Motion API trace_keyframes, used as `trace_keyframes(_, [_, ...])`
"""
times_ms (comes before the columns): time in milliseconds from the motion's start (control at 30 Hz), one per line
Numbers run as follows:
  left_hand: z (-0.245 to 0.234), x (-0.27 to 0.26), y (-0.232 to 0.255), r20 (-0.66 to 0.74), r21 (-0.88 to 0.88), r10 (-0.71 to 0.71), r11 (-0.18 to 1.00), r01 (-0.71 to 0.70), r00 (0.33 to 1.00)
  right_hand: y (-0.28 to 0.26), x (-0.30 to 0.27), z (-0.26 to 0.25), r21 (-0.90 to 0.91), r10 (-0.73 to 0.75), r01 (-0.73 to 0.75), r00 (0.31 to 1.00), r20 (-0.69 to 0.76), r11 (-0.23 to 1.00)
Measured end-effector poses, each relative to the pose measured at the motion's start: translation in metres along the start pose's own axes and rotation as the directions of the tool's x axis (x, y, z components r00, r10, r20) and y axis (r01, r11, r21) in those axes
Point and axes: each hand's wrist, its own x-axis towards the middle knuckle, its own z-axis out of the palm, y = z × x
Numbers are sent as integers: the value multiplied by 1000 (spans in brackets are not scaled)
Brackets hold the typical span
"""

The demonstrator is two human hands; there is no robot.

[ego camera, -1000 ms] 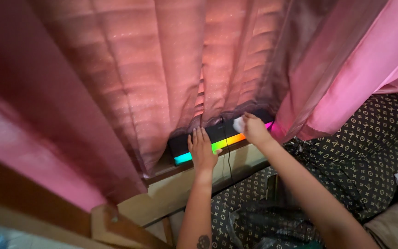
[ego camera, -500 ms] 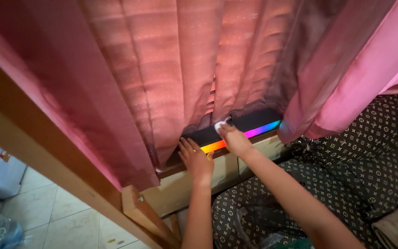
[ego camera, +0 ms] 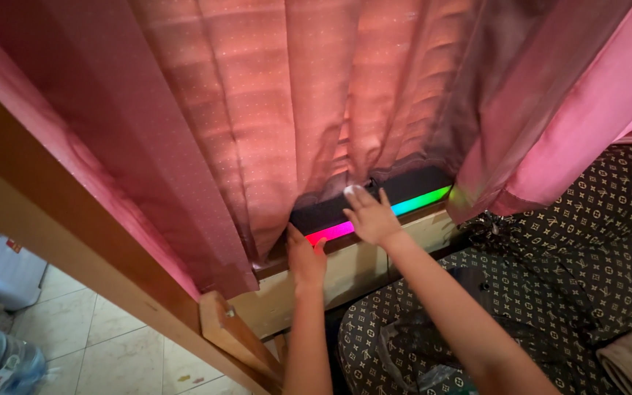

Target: The person sits on a bed and uses a white cloth to wipe a power strip and a long RGB LED light bar. They plug the power strip into a wall socket, then wipe the LED light bar along its length.

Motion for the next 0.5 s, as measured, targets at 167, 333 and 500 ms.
trace_keyframes(167, [6,3,-8,-28,93,78,993,-75,997,-37,8,36,-3,-66,66,995,-75,998])
trace_keyframes(333, [1,2,-3,-12,103,61,993,-60,998,-65,6,49,182,-269,264,963,-2,947])
trace_keyframes(500, [0,-2,0,2,73,-94,993,93,996,-36,11,23,-83,1,-3,1000,-28,997])
